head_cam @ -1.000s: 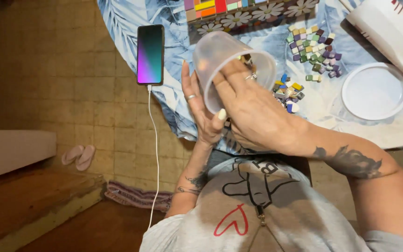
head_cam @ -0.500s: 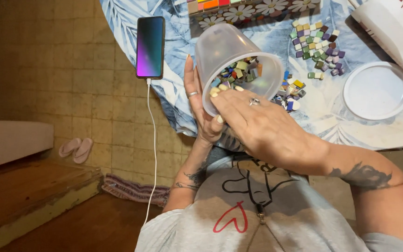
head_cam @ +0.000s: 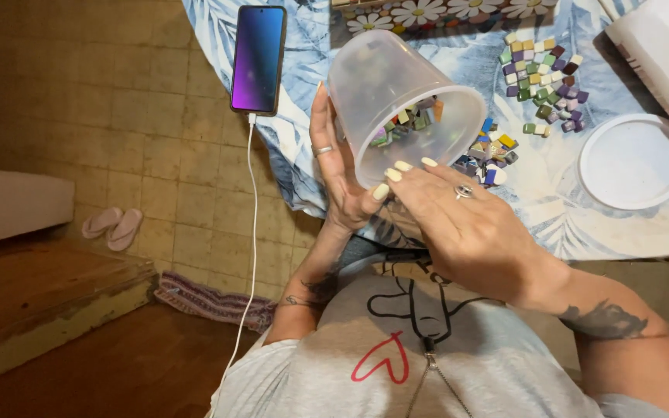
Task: The person sorts small square tiles by color and size on a table, picking them from a plastic container and placing them into piles. They occasionally transfer tiles between the container and the table while continuing to sort.
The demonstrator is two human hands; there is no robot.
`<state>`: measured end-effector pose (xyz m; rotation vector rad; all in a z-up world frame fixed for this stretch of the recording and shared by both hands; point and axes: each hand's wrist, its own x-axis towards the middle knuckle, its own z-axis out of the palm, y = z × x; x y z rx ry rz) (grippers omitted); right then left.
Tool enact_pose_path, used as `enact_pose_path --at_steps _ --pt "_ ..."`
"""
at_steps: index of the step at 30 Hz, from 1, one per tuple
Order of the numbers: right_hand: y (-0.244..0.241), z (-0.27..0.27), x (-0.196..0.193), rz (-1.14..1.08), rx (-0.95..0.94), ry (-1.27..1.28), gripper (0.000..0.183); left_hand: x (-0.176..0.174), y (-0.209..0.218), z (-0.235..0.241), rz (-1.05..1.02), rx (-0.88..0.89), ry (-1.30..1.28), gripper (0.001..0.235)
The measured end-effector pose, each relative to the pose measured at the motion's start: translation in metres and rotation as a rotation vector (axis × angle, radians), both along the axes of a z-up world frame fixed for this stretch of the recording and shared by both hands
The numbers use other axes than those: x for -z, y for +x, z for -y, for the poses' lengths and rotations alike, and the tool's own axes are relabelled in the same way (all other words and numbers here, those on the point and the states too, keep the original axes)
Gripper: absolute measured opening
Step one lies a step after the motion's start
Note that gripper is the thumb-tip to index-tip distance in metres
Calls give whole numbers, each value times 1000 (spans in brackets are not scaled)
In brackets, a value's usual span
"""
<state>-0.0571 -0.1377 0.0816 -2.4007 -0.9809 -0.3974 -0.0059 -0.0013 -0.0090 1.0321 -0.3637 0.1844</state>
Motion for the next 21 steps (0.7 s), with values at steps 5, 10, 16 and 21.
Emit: enact_pose_path --at_steps 5,10,16,21 --pt "-2 4 1 -13 -23 125 26 3 0 -2 -6 -2 -18 104" --pt "11 20 28 281 165 157 19 -2 -2 -1 8 -28 29 110" --pt "41 24 15 419 422 85 6 -10 -8 2 19 -80 140 103" --pt "45 15 18 248 495 -123 13 -18 -16 8 -30 -79 184 100"
